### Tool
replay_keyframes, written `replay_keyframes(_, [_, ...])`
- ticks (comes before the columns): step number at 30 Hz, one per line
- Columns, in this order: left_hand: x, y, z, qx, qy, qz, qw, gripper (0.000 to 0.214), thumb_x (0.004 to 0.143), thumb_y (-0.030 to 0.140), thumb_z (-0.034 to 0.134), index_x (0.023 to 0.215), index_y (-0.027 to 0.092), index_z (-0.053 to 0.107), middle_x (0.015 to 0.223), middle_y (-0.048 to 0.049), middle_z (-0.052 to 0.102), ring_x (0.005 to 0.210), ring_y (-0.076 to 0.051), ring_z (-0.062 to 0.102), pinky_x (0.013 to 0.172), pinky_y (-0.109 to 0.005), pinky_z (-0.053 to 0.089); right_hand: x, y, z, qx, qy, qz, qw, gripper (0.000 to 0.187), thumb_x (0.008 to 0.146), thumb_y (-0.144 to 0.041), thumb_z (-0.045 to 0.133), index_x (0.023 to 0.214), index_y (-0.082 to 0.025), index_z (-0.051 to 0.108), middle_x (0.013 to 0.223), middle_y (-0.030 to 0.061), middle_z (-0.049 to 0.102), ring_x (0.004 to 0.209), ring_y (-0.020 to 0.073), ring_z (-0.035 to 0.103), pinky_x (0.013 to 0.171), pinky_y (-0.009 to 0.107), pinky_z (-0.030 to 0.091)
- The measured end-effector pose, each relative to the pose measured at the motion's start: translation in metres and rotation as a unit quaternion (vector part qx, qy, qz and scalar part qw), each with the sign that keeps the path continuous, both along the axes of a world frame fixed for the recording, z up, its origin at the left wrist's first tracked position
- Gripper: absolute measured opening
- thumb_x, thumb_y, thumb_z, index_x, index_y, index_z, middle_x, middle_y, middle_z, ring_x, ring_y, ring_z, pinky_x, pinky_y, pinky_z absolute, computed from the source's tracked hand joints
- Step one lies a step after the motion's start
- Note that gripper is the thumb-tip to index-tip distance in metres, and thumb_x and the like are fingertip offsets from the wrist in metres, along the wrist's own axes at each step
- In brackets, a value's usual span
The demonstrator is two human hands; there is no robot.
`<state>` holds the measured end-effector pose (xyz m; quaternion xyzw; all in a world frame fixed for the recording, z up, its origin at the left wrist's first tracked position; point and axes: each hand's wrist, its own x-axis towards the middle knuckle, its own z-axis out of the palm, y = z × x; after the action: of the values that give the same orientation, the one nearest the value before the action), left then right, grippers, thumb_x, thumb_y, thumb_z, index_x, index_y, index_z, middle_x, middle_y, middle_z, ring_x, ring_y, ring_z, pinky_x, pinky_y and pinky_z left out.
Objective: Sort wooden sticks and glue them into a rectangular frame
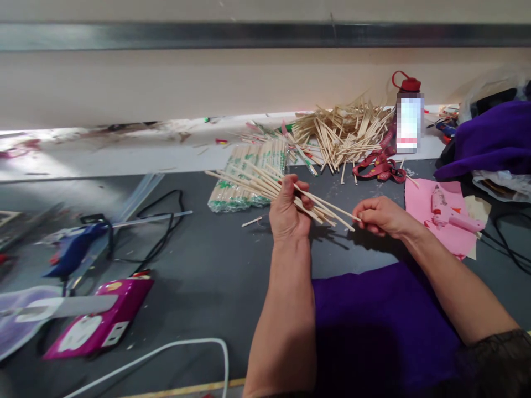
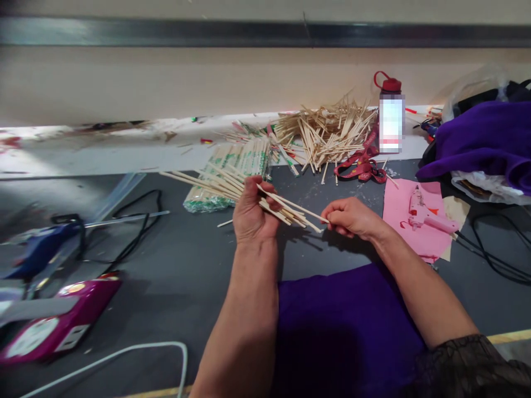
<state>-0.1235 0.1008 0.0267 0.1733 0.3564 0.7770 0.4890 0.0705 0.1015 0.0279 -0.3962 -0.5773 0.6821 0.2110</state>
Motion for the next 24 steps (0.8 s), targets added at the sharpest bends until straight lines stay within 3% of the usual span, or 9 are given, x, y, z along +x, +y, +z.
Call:
replay_keyframes(4, [-0.005, 0.002, -0.003, 0.000, -0.084, 0.003, 0.996, 0.017, 0.074, 0.031, 0.073, 0.068, 0.019, 0.064, 0.058, 0.0046, 0.062, 0.038, -0.001, 0.045, 0.034, -0.012, 0.033, 0.000, 0.002, -0.005, -0.104, 0.128, 0.029, 0.986, 0.012, 0.064, -0.021, 0.058, 0.073, -0.014, 0.059, 0.057, -0.0050, 0.054, 0.034, 0.0017, 0.031, 0.029, 0.015, 0.019])
replay_keyframes(8, [-0.006, 0.005, -0.006, -0.046, -0.099, 0.047, 0.993, 0.014, 0.077, 0.028, 0.070, 0.070, 0.019, 0.062, 0.063, 0.0043, 0.065, 0.041, -0.001, 0.048, 0.036, -0.011, 0.034, 0.002, 0.007, -0.009, -0.120, 0.160, -0.030, 0.979, 0.009, 0.067, -0.023, 0.057, 0.070, -0.015, 0.057, 0.055, -0.0044, 0.054, 0.036, 0.0027, 0.034, 0.028, 0.014, 0.020])
replay_keyframes(13, [-0.002, 0.007, -0.011, -0.084, -0.017, 0.098, 0.991, 0.014, 0.074, 0.031, 0.070, 0.073, 0.021, 0.062, 0.069, 0.0018, 0.067, 0.045, -0.004, 0.052, 0.038, -0.014, 0.036, -0.001, 0.007, -0.009, -0.112, 0.164, -0.104, 0.974, 0.014, 0.064, -0.020, 0.063, 0.076, -0.014, 0.060, 0.064, -0.0016, 0.059, 0.042, 0.0032, 0.041, 0.032, 0.014, 0.023])
replay_keyframes(17, [0.002, 0.006, -0.012, -0.097, 0.052, 0.118, 0.987, 0.020, 0.070, 0.037, 0.071, 0.074, 0.020, 0.061, 0.070, 0.0010, 0.068, 0.048, -0.006, 0.057, 0.040, -0.016, 0.038, -0.010, 0.003, -0.010, -0.122, 0.175, -0.131, 0.968, 0.025, 0.064, -0.026, 0.070, 0.084, -0.013, 0.065, 0.063, -0.0037, 0.055, 0.044, 0.0020, 0.039, 0.033, 0.013, 0.022])
replay_keyframes(24, [0.018, 0.002, -0.001, -0.099, 0.098, 0.149, 0.979, 0.030, 0.062, 0.039, 0.075, 0.073, 0.017, 0.057, 0.070, 0.0004, 0.068, 0.050, -0.008, 0.061, 0.037, -0.016, 0.036, -0.014, 0.004, -0.015, -0.105, 0.194, -0.248, 0.943, 0.029, 0.060, -0.032, 0.073, 0.081, -0.013, 0.065, 0.063, -0.0033, 0.055, 0.045, 0.0020, 0.039, 0.034, 0.013, 0.021])
